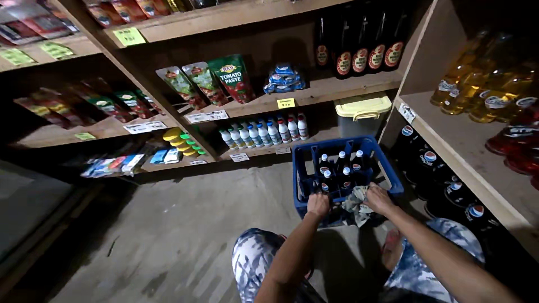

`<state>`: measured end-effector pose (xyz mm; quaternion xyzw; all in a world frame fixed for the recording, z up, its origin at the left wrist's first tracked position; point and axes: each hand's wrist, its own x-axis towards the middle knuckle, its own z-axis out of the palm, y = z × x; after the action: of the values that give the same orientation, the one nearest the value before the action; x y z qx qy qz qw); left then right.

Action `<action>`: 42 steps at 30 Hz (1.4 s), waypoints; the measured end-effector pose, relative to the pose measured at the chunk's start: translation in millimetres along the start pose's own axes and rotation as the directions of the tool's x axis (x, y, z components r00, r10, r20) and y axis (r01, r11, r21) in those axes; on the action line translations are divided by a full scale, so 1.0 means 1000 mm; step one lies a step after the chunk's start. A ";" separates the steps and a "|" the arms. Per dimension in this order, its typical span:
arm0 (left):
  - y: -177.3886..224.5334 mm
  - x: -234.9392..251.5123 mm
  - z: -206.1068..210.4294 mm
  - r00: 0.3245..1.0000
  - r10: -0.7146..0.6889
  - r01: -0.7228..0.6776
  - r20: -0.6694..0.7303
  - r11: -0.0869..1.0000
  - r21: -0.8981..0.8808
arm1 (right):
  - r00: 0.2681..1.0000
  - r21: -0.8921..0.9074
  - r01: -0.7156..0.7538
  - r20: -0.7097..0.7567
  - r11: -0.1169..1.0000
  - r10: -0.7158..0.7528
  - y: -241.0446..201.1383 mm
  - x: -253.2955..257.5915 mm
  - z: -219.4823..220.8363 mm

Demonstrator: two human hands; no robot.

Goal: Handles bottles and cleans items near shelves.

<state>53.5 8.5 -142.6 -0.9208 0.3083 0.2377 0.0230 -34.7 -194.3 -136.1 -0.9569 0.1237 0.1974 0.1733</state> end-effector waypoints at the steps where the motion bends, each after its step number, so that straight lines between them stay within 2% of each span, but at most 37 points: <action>1: 0.001 -0.009 0.005 1.000 0.018 -0.018 0.005 1.000 0.007 | 0.999 -0.028 0.012 0.030 1.000 -0.011 -0.002 -0.009 0.001; 5: -0.002 -0.048 0.022 0.996 0.087 -0.087 -0.005 0.996 0.007 | 0.987 -0.042 0.068 0.148 0.997 -0.061 -0.011 -0.045 0.012; 7: -0.004 -0.059 0.027 0.996 0.085 -0.085 0.019 0.996 0.013 | 0.973 0.022 0.095 0.208 0.995 -0.097 -0.010 -0.057 0.005; 9: -0.002 -0.066 0.013 0.979 0.085 -0.087 0.186 0.996 0.000 | 0.975 0.224 0.035 0.206 0.974 -0.083 0.000 -0.063 -0.011; 10: -0.005 -0.064 0.001 0.958 0.129 -0.120 0.258 0.991 -0.050 | 0.987 0.380 -0.001 0.147 0.925 -0.059 0.006 -0.066 -0.024; 11: -0.009 -0.058 -0.013 0.940 0.201 -0.167 0.274 0.975 -0.144 | 0.998 0.532 -0.004 0.059 0.847 -0.032 0.013 -0.069 -0.040; 12: -0.013 -0.050 -0.032 0.932 0.289 -0.222 0.218 0.933 -0.285 | 0.999 0.643 0.037 -0.041 0.765 -0.013 0.020 -0.072 -0.057; 13: -0.014 -0.039 -0.051 0.933 0.352 -0.279 0.076 0.839 -0.467 | 0.988 0.710 0.120 -0.154 0.694 -0.012 0.029 -0.073 -0.072; 14: -0.010 -0.024 -0.069 0.933 0.349 -0.318 -0.085 0.694 -0.646 | 0.962 0.740 0.226 -0.270 0.633 -0.028 0.039 -0.072 -0.082; 16: 0.011 0.016 -0.111 0.951 0.187 -0.298 -0.246 0.342 -0.891 | 0.917 0.791 0.347 -0.398 0.503 -0.007 0.054 -0.060 -0.084; 18: 0.036 0.073 -0.143 0.960 -0.027 -0.278 -0.280 0.062 -0.959 | 0.924 0.863 0.310 -0.372 0.398 0.086 0.056 -0.047 -0.076; 19: 0.047 0.104 -0.156 0.954 -0.111 -0.283 -0.280 -0.017 -0.959 | 0.934 0.876 0.266 -0.338 0.403 0.118 0.055 -0.040 -0.075; 21: 0.062 0.162 -0.177 0.944 -0.216 -0.274 -0.248 -0.101 -0.956 | 0.958 0.846 0.166 -0.260 0.507 0.120 0.049 -0.032 -0.081; 23: 0.068 0.221 -0.187 0.935 -0.295 -0.250 -0.196 -0.160 -0.955 | 0.983 0.789 0.092 -0.171 0.607 0.073 0.045 -0.028 -0.087; 25: 0.071 0.269 -0.198 0.930 -0.339 -0.229 -0.144 -0.227 -0.947 | 0.991 0.753 0.063 -0.123 0.655 0.047 0.046 -0.018 -0.085; 28: 0.076 0.311 -0.202 0.902 -0.417 -0.227 -0.111 -0.242 -0.943 | 0.992 0.721 0.072 -0.123 0.689 0.024 0.047 -0.008 -0.076; 31: 0.071 0.313 -0.190 0.889 -0.434 -0.239 -0.147 -0.166 -0.957 | 0.995 0.705 0.054 -0.100 0.707 0.024 0.048 -0.002 -0.077; 34: 0.062 0.279 -0.175 0.877 -0.455 -0.274 -0.155 -0.208 -0.939 | 0.993 0.711 0.034 -0.102 0.702 0.055 0.048 -0.004 -0.082; 36: 0.051 0.254 -0.164 0.851 -0.495 -0.323 -0.175 -0.231 -0.918 | 0.982 0.745 0.081 -0.174 0.662 0.075 0.047 -0.006 -0.080; 38: 0.039 0.234 -0.150 0.845 -0.501 -0.350 -0.186 -0.257 -0.901 | 0.936 0.801 0.191 -0.322 0.568 0.139 0.045 -0.011 -0.077; 39: 0.033 0.224 -0.143 0.857 -0.483 -0.340 -0.183 -0.263 -0.903 | 0.891 0.824 0.265 -0.408 0.501 0.199 0.044 -0.012 -0.077; 42: 0.024 0.198 -0.129 0.889 -0.436 -0.289 -0.138 -0.299 -0.910 | 0.672 0.821 0.490 -0.569 0.293 0.473 0.040 -0.012 -0.102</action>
<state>232.0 -145.3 -115.6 -0.5970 -0.0792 0.1683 -0.7804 -23.3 -267.0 -54.3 -0.6423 0.2678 -0.3247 0.6406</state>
